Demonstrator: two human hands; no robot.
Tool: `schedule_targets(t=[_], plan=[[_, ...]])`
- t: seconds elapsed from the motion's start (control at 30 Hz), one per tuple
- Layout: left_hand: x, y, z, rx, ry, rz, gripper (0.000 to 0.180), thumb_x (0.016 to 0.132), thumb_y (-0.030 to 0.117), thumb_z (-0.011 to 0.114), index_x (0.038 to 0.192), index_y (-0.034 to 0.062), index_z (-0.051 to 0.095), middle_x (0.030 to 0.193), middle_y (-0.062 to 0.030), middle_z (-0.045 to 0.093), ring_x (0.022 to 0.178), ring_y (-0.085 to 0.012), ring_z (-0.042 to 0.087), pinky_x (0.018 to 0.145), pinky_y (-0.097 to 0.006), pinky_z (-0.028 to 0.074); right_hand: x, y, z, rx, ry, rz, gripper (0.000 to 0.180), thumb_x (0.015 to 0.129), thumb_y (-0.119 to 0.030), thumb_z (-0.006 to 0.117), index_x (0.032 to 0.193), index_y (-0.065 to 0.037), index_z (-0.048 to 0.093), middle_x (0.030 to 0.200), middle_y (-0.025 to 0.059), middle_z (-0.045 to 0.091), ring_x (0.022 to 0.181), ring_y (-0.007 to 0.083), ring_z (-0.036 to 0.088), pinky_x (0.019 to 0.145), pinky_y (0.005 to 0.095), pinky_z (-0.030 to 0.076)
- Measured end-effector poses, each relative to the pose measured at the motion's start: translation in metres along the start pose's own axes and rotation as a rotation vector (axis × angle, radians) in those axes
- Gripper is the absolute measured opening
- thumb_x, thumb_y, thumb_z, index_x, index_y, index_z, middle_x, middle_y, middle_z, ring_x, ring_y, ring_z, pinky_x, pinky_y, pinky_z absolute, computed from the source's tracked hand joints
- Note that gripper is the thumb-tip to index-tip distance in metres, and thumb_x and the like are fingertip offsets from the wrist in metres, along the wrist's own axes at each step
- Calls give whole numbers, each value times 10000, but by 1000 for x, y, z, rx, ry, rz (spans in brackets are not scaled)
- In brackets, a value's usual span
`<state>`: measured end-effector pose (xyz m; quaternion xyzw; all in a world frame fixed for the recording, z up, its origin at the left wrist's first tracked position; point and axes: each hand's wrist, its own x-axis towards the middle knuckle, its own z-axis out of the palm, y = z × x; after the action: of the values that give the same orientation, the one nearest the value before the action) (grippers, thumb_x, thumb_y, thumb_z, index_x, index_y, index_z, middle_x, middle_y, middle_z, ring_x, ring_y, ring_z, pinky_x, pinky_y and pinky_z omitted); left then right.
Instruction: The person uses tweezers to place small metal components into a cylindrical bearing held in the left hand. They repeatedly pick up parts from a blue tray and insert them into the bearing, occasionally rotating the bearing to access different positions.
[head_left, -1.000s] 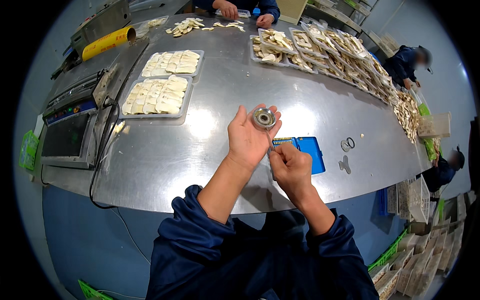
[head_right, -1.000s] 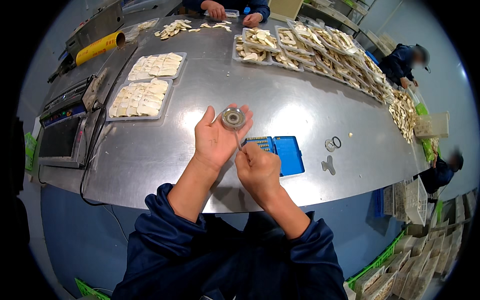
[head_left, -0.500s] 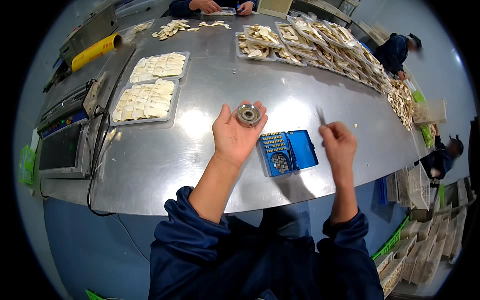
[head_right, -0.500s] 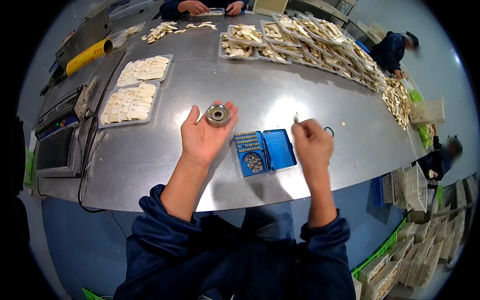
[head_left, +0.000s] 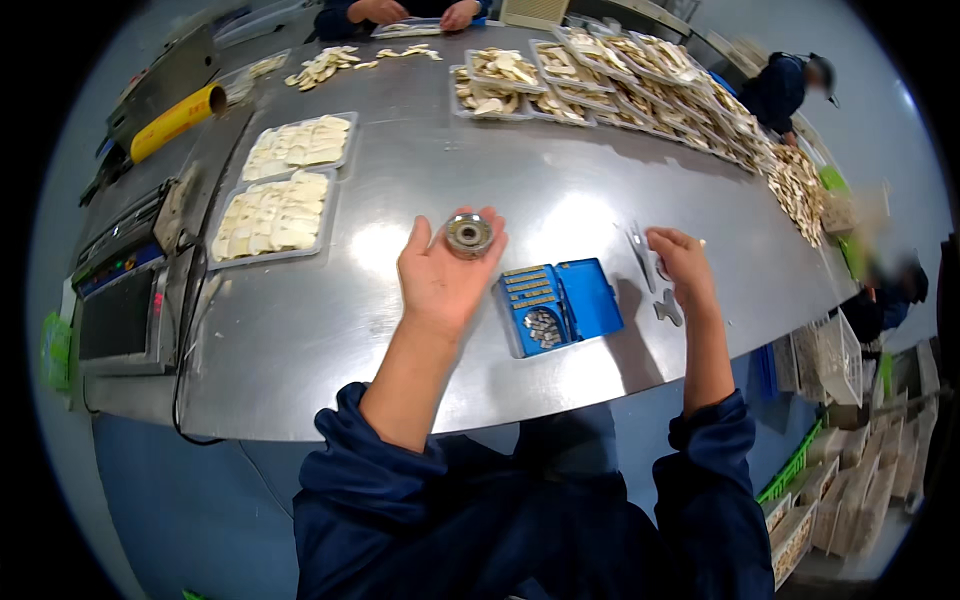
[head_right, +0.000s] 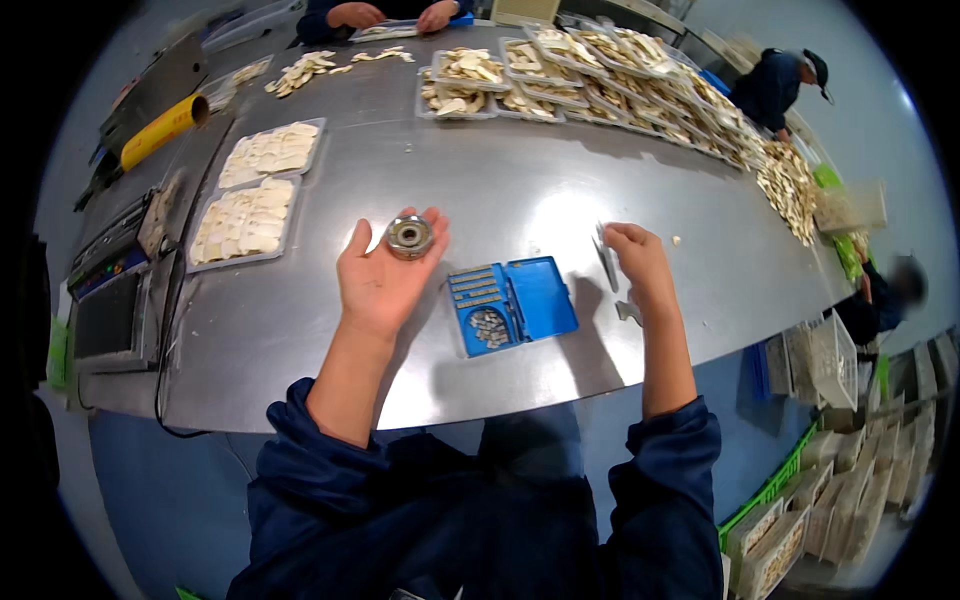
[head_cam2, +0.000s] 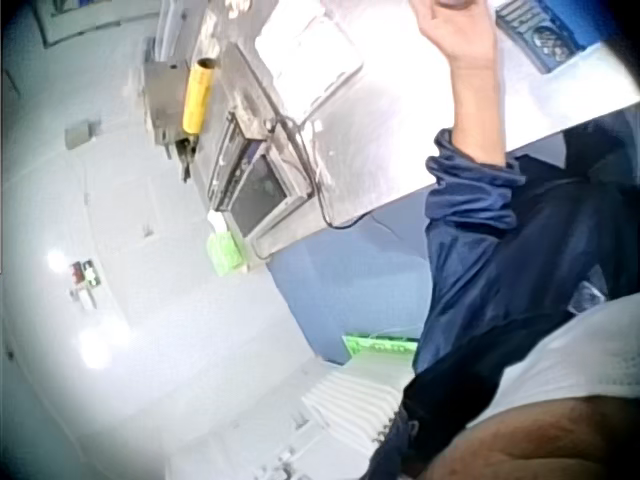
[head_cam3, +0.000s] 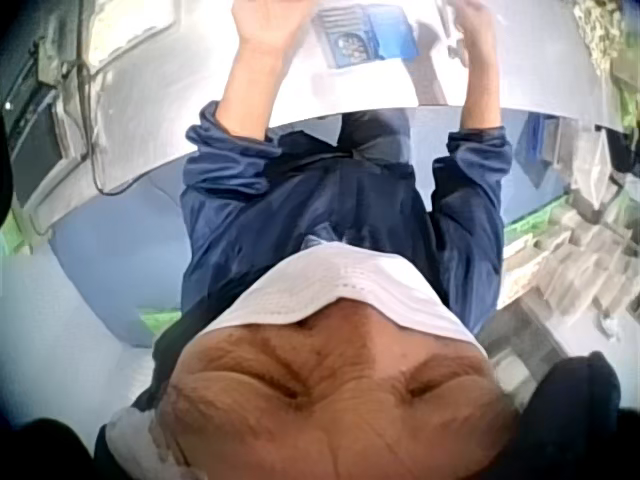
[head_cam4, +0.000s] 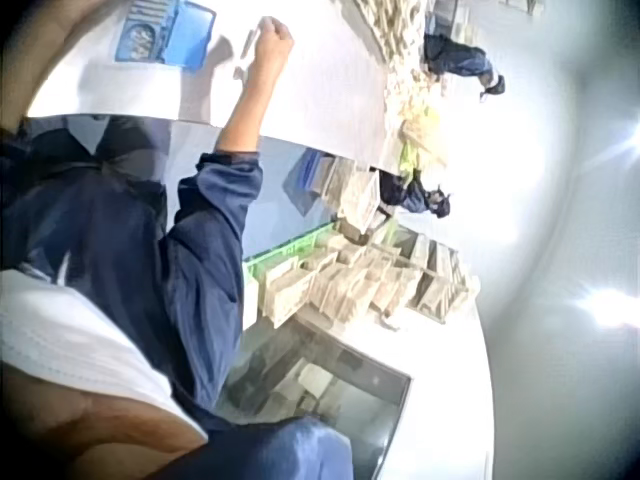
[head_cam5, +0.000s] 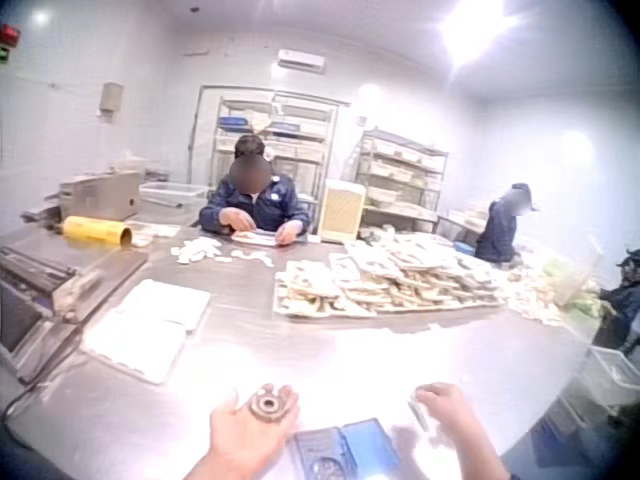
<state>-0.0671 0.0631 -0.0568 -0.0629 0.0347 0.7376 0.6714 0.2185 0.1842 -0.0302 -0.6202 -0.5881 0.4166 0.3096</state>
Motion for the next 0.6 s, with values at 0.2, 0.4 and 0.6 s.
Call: schedule_targets(t=[0.2,0.4,0.6], plan=[[2,4,0,14,-5,5,512,1004,401,321,1207,-61,400,1356,-288,333,1330,-407,277,1128,-504,231,-44,-17,18,1141,-672,205,380,926,-28,491,1254,148,417,1217,295,522,1149,335,550,984,373,490],[3,2,0,7,-8,-3,513,1006,391,312,1234,-65,370,1379,-289,293,1336,-413,259,1129,-506,232,-70,-30,36,994,-670,144,413,887,58,511,1269,149,384,1232,308,509,1121,339,575,938,336,529],[3,5,-4,8,-35,-12,504,1006,393,314,1234,-53,372,1377,-279,296,1329,-408,274,1127,-504,238,-78,-32,50,1026,-781,216,241,933,-75,534,1099,99,505,1053,262,625,880,261,685,662,234,595]])
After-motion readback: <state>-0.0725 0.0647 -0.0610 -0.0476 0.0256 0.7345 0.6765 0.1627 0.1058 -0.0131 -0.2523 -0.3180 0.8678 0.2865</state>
